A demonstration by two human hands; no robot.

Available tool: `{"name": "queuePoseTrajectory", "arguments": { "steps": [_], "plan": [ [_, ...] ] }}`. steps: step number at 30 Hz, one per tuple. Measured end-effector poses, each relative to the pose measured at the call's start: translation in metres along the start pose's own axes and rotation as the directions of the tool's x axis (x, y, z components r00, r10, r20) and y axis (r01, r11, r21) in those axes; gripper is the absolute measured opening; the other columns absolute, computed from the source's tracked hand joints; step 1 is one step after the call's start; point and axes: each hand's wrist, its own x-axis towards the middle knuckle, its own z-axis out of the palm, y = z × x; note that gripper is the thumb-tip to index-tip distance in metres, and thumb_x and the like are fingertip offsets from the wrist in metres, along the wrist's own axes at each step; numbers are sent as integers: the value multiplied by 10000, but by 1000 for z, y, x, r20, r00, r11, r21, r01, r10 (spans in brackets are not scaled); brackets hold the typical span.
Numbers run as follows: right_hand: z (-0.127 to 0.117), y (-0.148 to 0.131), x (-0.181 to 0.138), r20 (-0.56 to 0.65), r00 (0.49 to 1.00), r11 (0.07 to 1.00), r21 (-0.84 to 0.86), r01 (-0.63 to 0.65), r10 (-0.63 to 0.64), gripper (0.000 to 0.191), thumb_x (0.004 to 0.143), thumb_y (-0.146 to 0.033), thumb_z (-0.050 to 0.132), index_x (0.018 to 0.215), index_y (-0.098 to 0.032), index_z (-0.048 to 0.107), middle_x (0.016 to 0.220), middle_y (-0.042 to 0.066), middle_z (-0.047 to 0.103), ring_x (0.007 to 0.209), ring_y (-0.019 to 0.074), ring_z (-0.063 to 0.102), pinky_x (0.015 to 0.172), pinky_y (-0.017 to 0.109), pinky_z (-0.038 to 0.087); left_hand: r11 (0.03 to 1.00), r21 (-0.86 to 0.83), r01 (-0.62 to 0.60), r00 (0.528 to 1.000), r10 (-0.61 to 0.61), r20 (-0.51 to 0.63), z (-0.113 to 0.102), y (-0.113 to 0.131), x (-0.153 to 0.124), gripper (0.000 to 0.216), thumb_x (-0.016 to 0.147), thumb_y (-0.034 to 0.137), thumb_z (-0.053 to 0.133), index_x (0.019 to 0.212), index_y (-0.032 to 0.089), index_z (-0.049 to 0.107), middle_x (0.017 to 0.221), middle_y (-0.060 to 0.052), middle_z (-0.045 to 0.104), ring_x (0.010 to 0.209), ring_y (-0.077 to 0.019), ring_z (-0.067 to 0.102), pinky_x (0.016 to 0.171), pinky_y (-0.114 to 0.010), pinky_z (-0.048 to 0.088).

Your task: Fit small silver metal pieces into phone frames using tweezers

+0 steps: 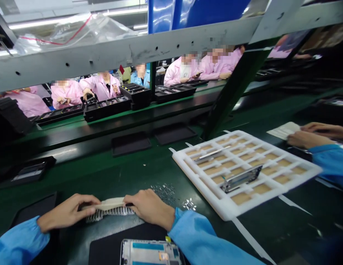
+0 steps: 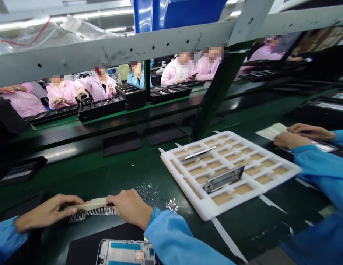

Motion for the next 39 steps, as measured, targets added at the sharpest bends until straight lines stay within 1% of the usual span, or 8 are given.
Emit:
{"name": "queuePoseTrajectory", "arguments": {
  "steps": [4, 7, 11, 18, 24, 31, 35, 39],
  "plan": [
    [1, -2, -1, 2, 1000, 1000, -26, 13, -12, 234, 1118, -351, 583, 1287, -332, 744, 1088, 63, 870, 959, 286, 828, 792, 317, 552, 997, 40, -73, 996, 74, -46, 15, 19, 14, 424, 959, 535, 742, 1318, 308, 743, 1283, -65, 791, 1136, -249, 755, 1009, -355, 597],
    [-1, -2, -4, 21, 999, 999, -38, 30, -29, 217, 1110, -300, 589, 1252, -303, 754, 1108, 69, 872, 970, 289, 834, 792, 322, 556, 990, 57, -131, 989, 134, -54, 37, 19, 21, 305, 1076, 486, 564, 1148, 297, 793, 1217, -58, 803, 1112, -218, 761, 981, -315, 594],
    [-3, 1, -8, 37, 998, 998, -25, 54, -53, 232, 1125, -264, 558, 1251, -315, 746, 1172, 44, 866, 1034, 274, 834, 785, 308, 550, 983, 101, -153, 985, 160, -66, 50, 13, 19, 340, 1128, 431, 444, 1218, 301, 746, 1120, -46, 806, 986, -191, 768, 878, -280, 570],
    [-1, 6, -4, 28, 999, 999, 11, 39, -40, 234, 1119, -266, 576, 1265, -328, 748, 1153, 39, 871, 1035, 281, 836, 796, 310, 552, 988, 106, -108, 994, 111, -17, 43, 5, 25, 386, 1143, 473, 441, 1053, 199, 698, 799, 21, 686, 660, -126, 645, 664, -280, 529],
    [2, 11, 5, -40, 998, 996, 82, -44, 47, 248, 1128, -439, 589, 1254, -337, 777, 1038, 51, 877, 980, 293, 835, 807, 320, 565, 993, 70, -97, 995, 95, 35, 23, 5, 36, 434, 1134, 532, 441, 1073, 192, 705, 835, 14, 706, 691, -127, 668, 650, -262, 530],
    [1, 12, 0, -83, 993, 971, 233, -57, 78, 311, 1143, -487, 548, 1247, -342, 803, 1115, 20, 877, 1065, 270, 826, 857, 299, 569, 990, 125, -64, 998, 65, -6, 38, 50, 30, 484, 976, 546, 721, 1395, 307, 681, 1332, -52, 770, 1186, -277, 737, 1010, -346, 531],
    [-2, 16, -10, -66, 997, 954, 299, -26, 48, 338, 1024, -577, 713, 1283, -376, 794, 1145, -14, 875, 1086, 268, 822, 867, 280, 568, 994, 102, -37, 996, 46, -83, 66, 53, 44, 287, 1098, 408, 504, 1100, 291, 767, 1045, -11, 799, 985, -207, 753, 871, -303, 528],
    [5, 24, -14, -79, 990, 946, 313, -83, 113, 206, 1058, -412, 702, 1207, -364, 836, 1078, 2, 883, 1047, 268, 825, 864, 286, 552, 995, 93, -32, 993, 43, -110, 76, 42, 47, 332, 1128, 410, 438, 1110, 251, 728, 987, -22, 761, 911, -196, 721, 825, -338, 529]
  ]
}}
